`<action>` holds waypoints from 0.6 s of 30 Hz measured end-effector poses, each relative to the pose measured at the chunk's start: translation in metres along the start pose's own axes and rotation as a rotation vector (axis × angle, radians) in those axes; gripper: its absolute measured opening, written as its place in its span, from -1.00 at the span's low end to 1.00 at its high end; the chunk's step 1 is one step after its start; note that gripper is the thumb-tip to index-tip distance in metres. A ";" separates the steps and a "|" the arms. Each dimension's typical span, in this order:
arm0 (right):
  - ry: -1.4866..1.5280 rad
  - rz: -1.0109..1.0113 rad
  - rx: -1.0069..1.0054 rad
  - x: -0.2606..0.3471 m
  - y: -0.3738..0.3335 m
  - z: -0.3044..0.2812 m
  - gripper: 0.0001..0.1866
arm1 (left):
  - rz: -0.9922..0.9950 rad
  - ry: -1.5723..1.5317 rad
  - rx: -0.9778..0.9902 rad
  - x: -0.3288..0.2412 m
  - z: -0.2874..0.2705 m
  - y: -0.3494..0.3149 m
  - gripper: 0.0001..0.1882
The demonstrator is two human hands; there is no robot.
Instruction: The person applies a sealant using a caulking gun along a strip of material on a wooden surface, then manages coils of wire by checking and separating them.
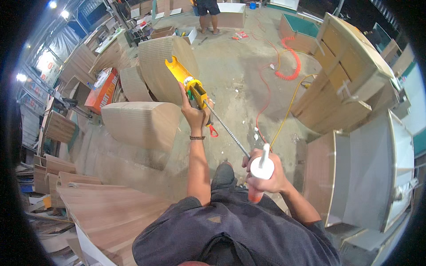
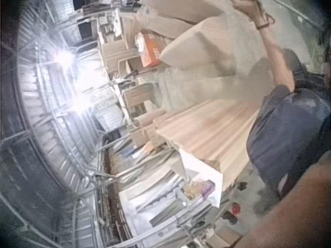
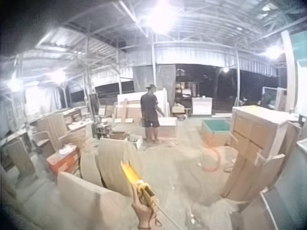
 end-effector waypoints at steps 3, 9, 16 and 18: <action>0.365 0.169 -0.129 -0.054 0.084 -0.021 -0.71 | -0.028 -0.104 -0.079 0.043 0.026 0.080 0.20; -0.109 -0.064 0.110 -0.130 0.271 -0.079 -0.71 | 0.097 -0.106 -0.100 0.114 0.096 0.265 0.14; -0.072 0.107 0.069 -0.184 0.436 -0.133 -0.65 | 0.002 -0.080 -0.019 0.153 0.147 0.422 0.22; -0.165 0.096 0.069 -0.197 0.488 -0.128 -0.64 | 0.027 -0.031 -0.121 0.176 0.159 0.476 0.21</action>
Point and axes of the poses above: each hand's wrist, its own y-axis towards the middle knuckle, its own z-axis out of the palm, x = y × z, the point moved 7 cm from there along y, towards the middle knuckle, and after that the axes turned 11 degrees about -z, right-handed, at the moved point
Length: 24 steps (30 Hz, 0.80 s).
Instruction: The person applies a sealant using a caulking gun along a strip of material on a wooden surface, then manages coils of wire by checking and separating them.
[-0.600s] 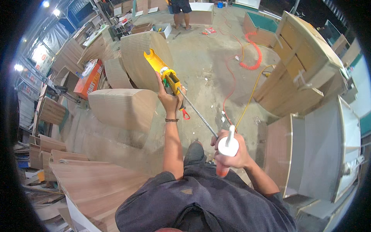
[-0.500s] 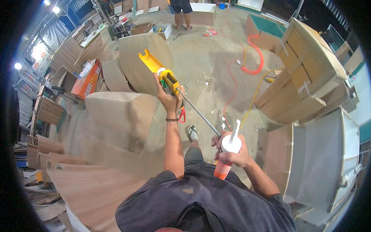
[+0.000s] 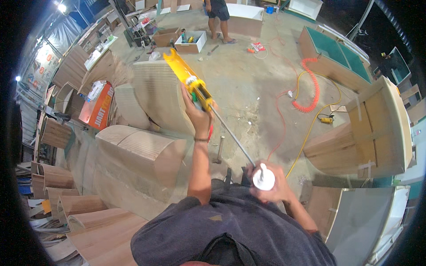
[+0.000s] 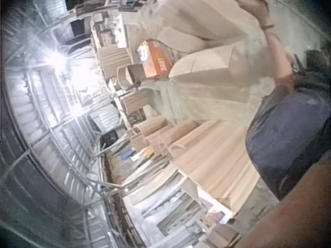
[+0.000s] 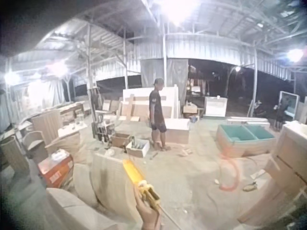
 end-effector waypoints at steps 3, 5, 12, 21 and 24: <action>0.456 -0.016 -0.138 -0.037 0.082 -0.022 -0.64 | 0.053 0.039 -0.089 0.034 0.033 0.066 0.21; 0.708 0.093 -0.165 -0.066 0.129 -0.038 -0.56 | 0.002 -0.005 -0.104 0.068 0.057 0.099 0.21; -0.349 -0.473 0.247 -0.091 0.338 -0.102 -0.64 | -0.150 -0.248 -0.112 0.166 0.120 0.274 0.30; 0.412 -0.044 0.224 -0.212 0.563 -0.185 -0.70 | -0.114 -0.098 -0.283 0.237 0.200 0.465 0.30; 0.227 -0.044 0.262 -0.246 0.626 -0.216 -0.69 | -0.043 -0.038 -0.268 0.279 0.220 0.531 0.33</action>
Point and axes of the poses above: each hand's wrist, its own y-axis towards the middle knuckle, its own z-axis out of the palm, x = y × z, the point moved 7 cm from there along y, towards the middle knuckle, and after that the axes turned 11 degrees about -z, right-handed, at the moved point
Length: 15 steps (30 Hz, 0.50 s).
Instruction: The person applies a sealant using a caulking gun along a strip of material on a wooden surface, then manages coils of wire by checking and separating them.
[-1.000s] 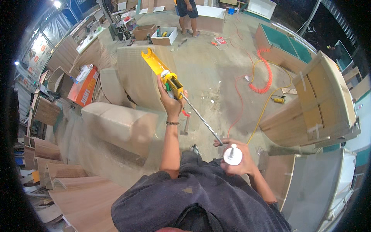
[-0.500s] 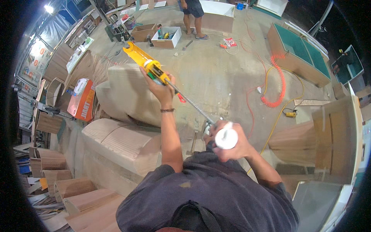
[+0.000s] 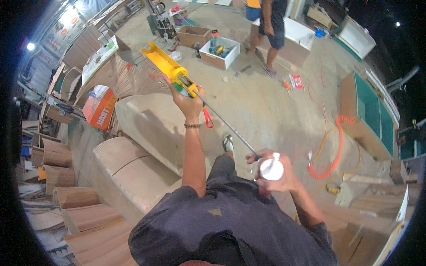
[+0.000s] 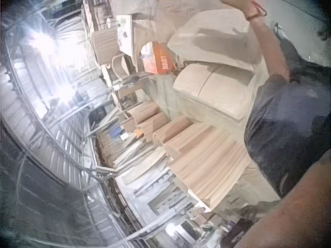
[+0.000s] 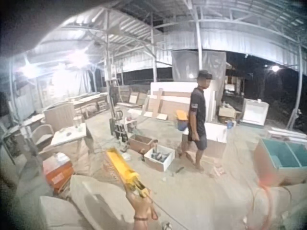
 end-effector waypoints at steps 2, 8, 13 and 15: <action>-0.035 0.023 -0.207 -0.022 0.047 -0.059 -0.67 | 0.210 0.175 -0.029 0.021 0.030 0.035 0.33; 0.069 -0.231 -0.619 -0.022 0.287 -0.211 -0.52 | 0.321 0.222 0.279 0.096 0.141 0.125 0.34; -0.008 -0.543 -0.533 0.033 0.568 -0.267 -0.49 | 0.438 0.321 0.435 0.094 0.247 0.182 0.24; -0.031 -0.535 -0.512 0.017 0.657 -0.291 -0.60 | 0.425 0.264 0.508 0.110 0.281 0.206 0.19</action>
Point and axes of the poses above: each hand's wrist, its own y-axis towards the middle knuckle, its own z-axis out of the palm, x = y × z, the point moved 7 cm from there along y, towards the middle knuckle, and after that the axes turned 11 degrees about -z, right-handed, at the moved point
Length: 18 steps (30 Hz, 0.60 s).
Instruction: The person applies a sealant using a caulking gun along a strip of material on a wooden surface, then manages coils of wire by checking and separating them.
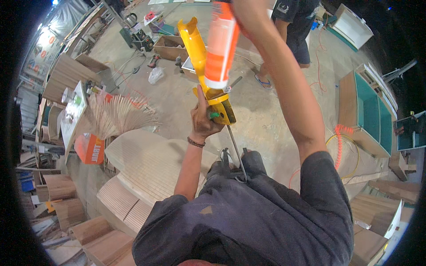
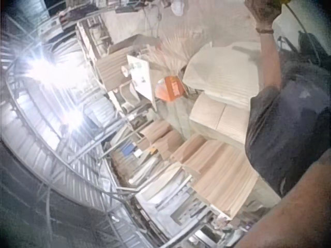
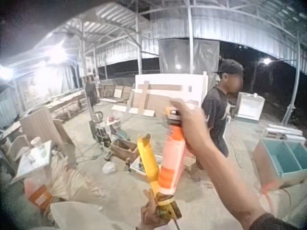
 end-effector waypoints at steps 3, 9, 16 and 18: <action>-0.065 0.147 -0.012 -0.090 0.044 0.014 -0.66 | 0.062 0.024 -0.010 0.030 0.014 0.064 0.16; -0.227 0.240 0.171 -0.202 0.113 -0.003 -0.53 | 0.109 0.095 0.026 0.111 0.085 0.171 0.24; 0.022 0.330 0.062 -0.337 0.222 -0.070 -0.51 | 0.147 0.107 0.008 0.189 0.181 0.328 0.19; 0.055 0.382 0.198 -0.376 0.257 -0.083 -0.37 | 0.130 0.062 -0.023 0.208 0.213 0.373 0.22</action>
Point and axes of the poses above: each hand's wrist, its own y-axis towards the middle knuckle, its own z-axis out of the palm, x = y × z, the point moved 7 cm from there along y, towards the middle knuckle, and after that the axes turned 11 degrees about -z, right-handed, at the moved point
